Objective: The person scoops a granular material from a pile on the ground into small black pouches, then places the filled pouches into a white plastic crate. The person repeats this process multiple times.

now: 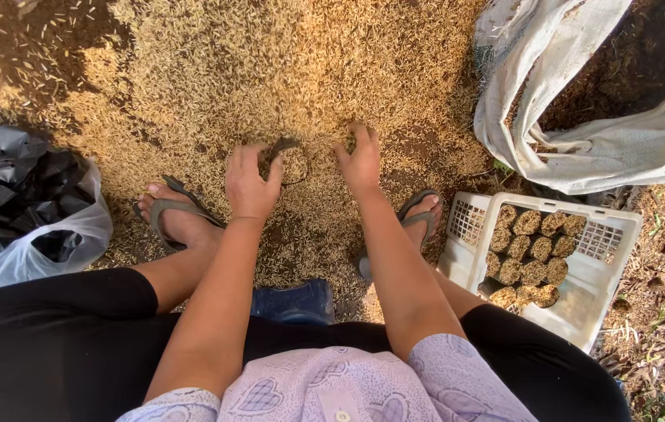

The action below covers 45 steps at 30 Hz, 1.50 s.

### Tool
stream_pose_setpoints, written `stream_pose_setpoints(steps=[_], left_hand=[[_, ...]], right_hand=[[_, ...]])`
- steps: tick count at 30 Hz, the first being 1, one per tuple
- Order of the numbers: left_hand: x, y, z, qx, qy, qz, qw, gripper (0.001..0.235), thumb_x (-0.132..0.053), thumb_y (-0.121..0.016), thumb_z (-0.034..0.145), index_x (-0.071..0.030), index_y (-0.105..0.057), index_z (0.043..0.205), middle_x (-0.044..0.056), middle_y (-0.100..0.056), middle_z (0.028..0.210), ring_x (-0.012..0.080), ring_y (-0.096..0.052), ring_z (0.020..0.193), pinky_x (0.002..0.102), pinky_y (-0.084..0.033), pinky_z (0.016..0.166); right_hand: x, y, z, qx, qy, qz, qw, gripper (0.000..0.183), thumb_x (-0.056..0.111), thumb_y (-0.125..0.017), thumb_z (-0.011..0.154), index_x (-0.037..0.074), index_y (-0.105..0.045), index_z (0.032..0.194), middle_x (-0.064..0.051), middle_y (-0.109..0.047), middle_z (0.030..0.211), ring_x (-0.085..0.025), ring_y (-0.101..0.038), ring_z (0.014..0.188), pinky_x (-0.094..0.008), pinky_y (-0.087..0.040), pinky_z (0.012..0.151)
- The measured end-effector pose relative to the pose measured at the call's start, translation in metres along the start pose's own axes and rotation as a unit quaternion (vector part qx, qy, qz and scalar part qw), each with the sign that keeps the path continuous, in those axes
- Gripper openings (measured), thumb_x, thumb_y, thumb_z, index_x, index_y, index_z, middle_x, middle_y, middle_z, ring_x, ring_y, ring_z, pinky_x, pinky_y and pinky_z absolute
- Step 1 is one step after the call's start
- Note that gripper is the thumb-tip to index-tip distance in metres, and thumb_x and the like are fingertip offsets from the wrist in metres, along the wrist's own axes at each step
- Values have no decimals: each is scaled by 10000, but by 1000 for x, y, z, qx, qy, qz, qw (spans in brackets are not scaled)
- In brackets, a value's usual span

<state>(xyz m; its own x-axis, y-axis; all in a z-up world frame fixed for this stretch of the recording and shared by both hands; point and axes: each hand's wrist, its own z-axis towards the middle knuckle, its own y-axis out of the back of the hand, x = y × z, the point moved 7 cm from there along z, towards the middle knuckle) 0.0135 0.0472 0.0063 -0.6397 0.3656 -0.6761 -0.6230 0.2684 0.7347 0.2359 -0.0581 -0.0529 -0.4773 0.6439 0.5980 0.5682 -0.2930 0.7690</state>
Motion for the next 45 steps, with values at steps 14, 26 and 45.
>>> stream_pose_setpoints(steps=[14, 26, 45], left_hand=[[9, -29, 17, 8, -12, -33, 999, 173, -125, -672, 931, -66, -775, 1058, 139, -744, 1075, 312, -712, 853, 423, -576, 740], [3, 3, 2, 77, 37, -65, 994, 282, -272, -629, 1043, -59, -663, 1224, 184, -721, 1061, 363, -705, 923, 483, -559, 803], [11, -29, 19, 280, 128, 87, 947, 512, -440, -515, 1035, -237, -528, 1504, 191, -756, 932, 373, -729, 825, 505, -558, 735]], right_hand=[[92, 3, -36, 124, 11, 129, 984, 126, 94, -715, 932, 82, -759, 1049, -98, -733, 922, -208, -662, 704, -339, -561, 632], [85, -11, -48, 68, 186, 120, 973, 175, 125, -702, 979, 57, -743, 1135, -108, -734, 1140, -196, -735, 895, -322, -634, 778], [69, -47, -15, 219, 73, -63, 971, 451, 456, -510, 1058, 232, -598, 1439, -94, -742, 1236, -197, -729, 883, -315, -538, 648]])
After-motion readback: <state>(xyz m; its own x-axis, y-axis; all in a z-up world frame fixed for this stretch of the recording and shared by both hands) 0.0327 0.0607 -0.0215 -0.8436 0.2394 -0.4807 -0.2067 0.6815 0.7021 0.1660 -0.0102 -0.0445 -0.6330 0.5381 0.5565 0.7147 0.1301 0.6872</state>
